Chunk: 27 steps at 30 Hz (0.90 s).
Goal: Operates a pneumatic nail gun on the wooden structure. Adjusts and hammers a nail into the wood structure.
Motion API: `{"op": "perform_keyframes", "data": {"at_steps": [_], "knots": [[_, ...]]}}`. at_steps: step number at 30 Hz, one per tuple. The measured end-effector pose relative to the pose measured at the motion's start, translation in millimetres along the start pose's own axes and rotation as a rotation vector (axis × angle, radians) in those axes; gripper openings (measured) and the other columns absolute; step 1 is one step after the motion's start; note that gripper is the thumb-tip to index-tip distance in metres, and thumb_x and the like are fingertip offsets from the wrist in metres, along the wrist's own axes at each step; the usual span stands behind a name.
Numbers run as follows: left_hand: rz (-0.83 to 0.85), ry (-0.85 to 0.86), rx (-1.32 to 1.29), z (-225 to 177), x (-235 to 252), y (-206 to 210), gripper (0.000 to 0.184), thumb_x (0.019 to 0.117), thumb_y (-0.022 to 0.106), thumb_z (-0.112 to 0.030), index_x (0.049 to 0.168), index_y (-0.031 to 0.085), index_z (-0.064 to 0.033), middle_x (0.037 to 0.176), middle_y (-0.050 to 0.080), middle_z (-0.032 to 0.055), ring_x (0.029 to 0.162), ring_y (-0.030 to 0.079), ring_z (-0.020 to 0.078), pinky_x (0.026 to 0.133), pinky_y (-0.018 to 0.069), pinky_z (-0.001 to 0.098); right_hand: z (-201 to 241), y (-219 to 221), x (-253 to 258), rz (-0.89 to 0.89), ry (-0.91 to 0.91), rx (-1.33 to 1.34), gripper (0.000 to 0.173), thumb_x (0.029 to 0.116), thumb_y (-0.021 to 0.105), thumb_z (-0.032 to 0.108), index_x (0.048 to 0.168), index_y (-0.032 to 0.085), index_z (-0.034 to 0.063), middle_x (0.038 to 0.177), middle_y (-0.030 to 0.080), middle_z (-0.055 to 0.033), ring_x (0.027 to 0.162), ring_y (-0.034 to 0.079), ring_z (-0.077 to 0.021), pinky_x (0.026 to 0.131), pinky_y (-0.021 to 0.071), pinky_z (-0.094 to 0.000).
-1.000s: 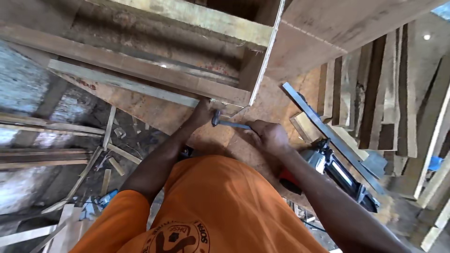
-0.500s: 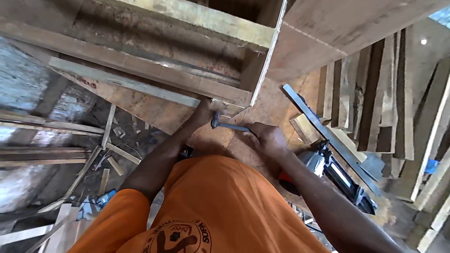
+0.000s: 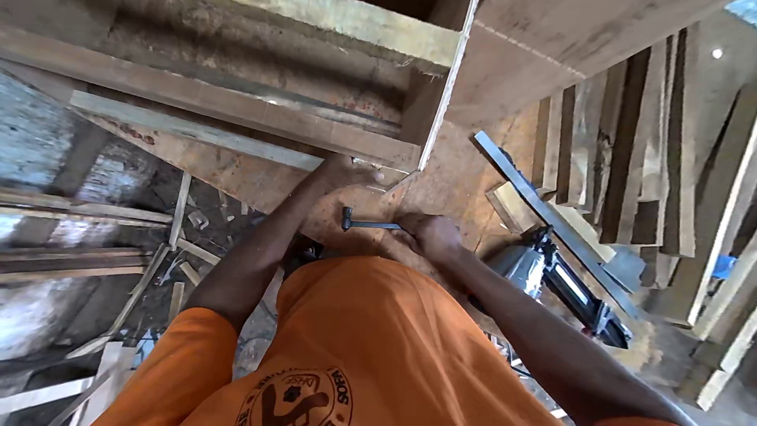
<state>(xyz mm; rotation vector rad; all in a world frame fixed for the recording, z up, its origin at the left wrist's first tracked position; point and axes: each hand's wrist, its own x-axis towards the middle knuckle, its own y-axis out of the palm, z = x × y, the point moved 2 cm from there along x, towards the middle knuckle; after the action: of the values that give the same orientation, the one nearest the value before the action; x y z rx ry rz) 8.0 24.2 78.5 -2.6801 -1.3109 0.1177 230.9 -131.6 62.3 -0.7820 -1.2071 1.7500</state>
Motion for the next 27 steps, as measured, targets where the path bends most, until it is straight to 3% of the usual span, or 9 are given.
{"op": "perform_keyframes", "data": {"at_steps": [5, 10, 13, 16, 17, 19, 20, 23, 27], "knots": [[-0.125, -0.013, -0.06, 3.5, 0.1, 13.3, 0.062, 0.08, 0.088, -0.013, 0.131, 0.058, 0.0056, 0.125, 0.068, 0.0138, 0.117, 0.065, 0.0121, 0.106, 0.0524, 0.0321, -14.3, 6.9, 17.7, 0.002, 0.224, 0.024, 0.031, 0.1044, 0.057, 0.03, 0.117, 0.072, 0.0062, 0.104, 0.074, -0.0177, 0.087, 0.073, -0.0403, 0.07, 0.0565, -0.063], [-0.122, 0.064, -0.103, 11.0, 2.9, 12.9, 0.058, 0.0793, 0.087, -0.01, 0.127, 0.06, 0.007, 0.119, 0.07, 0.0137, 0.112, 0.068, 0.0133, 0.103, 0.0552, 0.0337, -16.4, 0.9, 14.4, 0.027, 0.141, 0.04, 0.027, 0.1028, 0.059, 0.026, 0.112, 0.071, 0.0043, 0.101, 0.073, -0.0183, 0.085, 0.073, -0.0401, 0.069, 0.0558, -0.0632], [-0.12, 0.068, -0.084, 6.8, 2.4, 13.7, 0.057, 0.0798, 0.087, -0.011, 0.126, 0.06, 0.0065, 0.118, 0.071, 0.0119, 0.112, 0.068, 0.011, 0.103, 0.0552, 0.0316, -19.9, 5.2, 11.8, -0.006, 0.216, 0.059, 0.032, 0.1042, 0.057, 0.029, 0.121, 0.072, 0.0058, 0.106, 0.074, -0.018, 0.088, 0.073, -0.0402, 0.073, 0.0565, -0.0637], [-0.125, 0.067, -0.065, 3.4, 0.0, 12.3, 0.058, 0.0805, 0.087, -0.01, 0.129, 0.059, 0.0069, 0.12, 0.069, 0.0127, 0.114, 0.066, 0.0106, 0.105, 0.0538, 0.0304, -20.8, 9.6, 10.1, -0.004, 0.109, 0.036, 0.03, 0.1031, 0.058, 0.029, 0.106, 0.071, 0.003, 0.096, 0.073, -0.0185, 0.082, 0.072, -0.0402, 0.067, 0.0561, -0.0622], [-0.128, 0.064, -0.052, 4.0, 1.0, 12.3, 0.058, 0.0807, 0.087, -0.01, 0.129, 0.059, 0.0067, 0.12, 0.07, 0.0126, 0.114, 0.067, 0.0105, 0.104, 0.054, 0.0302, -22.4, 9.8, 10.1, -0.02, 0.121, 0.052, 0.031, 0.1034, 0.057, 0.03, 0.106, 0.072, 0.003, 0.097, 0.073, -0.0183, 0.083, 0.072, -0.0399, 0.068, 0.0562, -0.0623], [-0.133, 0.069, -0.049, 5.2, 2.1, 13.9, 0.058, 0.0803, 0.087, -0.011, 0.128, 0.059, 0.0068, 0.12, 0.069, 0.0122, 0.114, 0.066, 0.0099, 0.104, 0.054, 0.0298, -24.1, 11.2, 9.7, -0.046, 0.207, 0.082, 0.034, 0.1053, 0.055, 0.033, 0.118, 0.073, 0.0063, 0.107, 0.075, -0.0164, 0.09, 0.074, -0.0382, 0.075, 0.0577, -0.0624], [-0.13, 0.061, -0.059, 5.3, 2.1, 14.5, 0.058, 0.0806, 0.087, -0.011, 0.129, 0.059, 0.0066, 0.121, 0.069, 0.012, 0.115, 0.066, 0.01, 0.104, 0.0539, 0.0299, -23.7, 12.9, 9.6, -0.052, 0.218, 0.073, 0.035, 0.1053, 0.054, 0.034, 0.119, 0.072, 0.0078, 0.106, 0.075, -0.0158, 0.089, 0.074, -0.0379, 0.074, 0.0577, -0.0622], [-0.128, 0.036, -0.098, 4.6, 0.3, 13.5, 0.058, 0.0803, 0.086, -0.009, 0.129, 0.059, 0.0061, 0.12, 0.07, 0.0119, 0.114, 0.067, 0.0106, 0.104, 0.0544, 0.0307, -18.8, 14.8, 10.7, -0.024, 0.131, 0.079, 0.031, 0.1038, 0.057, 0.03, 0.109, 0.072, 0.0038, 0.097, 0.073, -0.0188, 0.083, 0.073, -0.0405, 0.067, 0.0563, -0.0628], [-0.131, 0.056, -0.066, 5.8, 2.7, 15.1, 0.061, 0.0799, 0.087, -0.011, 0.131, 0.058, 0.0061, 0.123, 0.068, 0.012, 0.117, 0.065, 0.0103, 0.105, 0.053, 0.0304, -19.8, 13.0, 12.9, -0.048, 0.243, 0.102, 0.03, 0.1046, 0.057, 0.03, 0.112, 0.073, 0.0058, 0.103, 0.074, -0.0171, 0.086, 0.073, -0.0389, 0.071, 0.0568, -0.0625]]}}
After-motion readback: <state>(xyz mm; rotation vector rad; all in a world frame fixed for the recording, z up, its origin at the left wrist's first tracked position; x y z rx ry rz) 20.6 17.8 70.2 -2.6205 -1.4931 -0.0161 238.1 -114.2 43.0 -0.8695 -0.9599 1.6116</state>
